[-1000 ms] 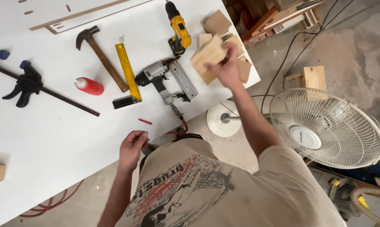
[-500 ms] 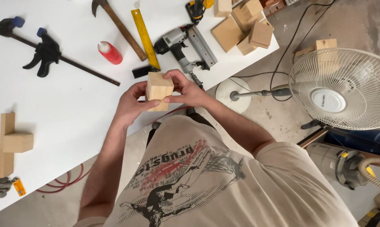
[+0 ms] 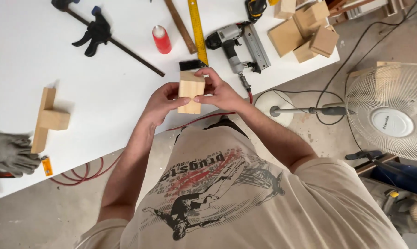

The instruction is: Assembling small wooden components using wood glue and a pneumatic nail gun on a workbench.

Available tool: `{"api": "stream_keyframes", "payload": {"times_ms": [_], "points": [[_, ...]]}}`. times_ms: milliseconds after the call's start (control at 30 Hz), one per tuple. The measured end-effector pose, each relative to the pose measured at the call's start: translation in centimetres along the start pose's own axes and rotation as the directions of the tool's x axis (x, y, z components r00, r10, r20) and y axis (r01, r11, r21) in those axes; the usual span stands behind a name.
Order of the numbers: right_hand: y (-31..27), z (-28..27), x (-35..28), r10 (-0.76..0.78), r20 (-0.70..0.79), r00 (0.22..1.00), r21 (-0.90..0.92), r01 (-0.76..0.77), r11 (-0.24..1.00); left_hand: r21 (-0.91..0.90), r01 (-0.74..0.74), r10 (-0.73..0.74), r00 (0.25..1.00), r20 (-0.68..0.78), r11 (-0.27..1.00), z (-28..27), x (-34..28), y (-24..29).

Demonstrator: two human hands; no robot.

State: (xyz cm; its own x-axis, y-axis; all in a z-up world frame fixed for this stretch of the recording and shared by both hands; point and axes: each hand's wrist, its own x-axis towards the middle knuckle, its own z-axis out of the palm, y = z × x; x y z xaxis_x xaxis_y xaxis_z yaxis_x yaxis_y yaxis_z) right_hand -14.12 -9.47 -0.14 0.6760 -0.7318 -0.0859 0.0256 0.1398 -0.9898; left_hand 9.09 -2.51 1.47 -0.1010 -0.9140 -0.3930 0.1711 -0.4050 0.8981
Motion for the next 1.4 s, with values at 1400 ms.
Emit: {"api": "stream_keyframes", "payload": {"times_ms": [1400], "points": [[-1.8, -2.9, -2.0, -0.034, 0.009, 0.999, 0.121, 0.033, 0.992, -0.117, -0.007, 0.018, 0.996, 0.088, 0.993, 2.1, 3.0, -3.7]]}}
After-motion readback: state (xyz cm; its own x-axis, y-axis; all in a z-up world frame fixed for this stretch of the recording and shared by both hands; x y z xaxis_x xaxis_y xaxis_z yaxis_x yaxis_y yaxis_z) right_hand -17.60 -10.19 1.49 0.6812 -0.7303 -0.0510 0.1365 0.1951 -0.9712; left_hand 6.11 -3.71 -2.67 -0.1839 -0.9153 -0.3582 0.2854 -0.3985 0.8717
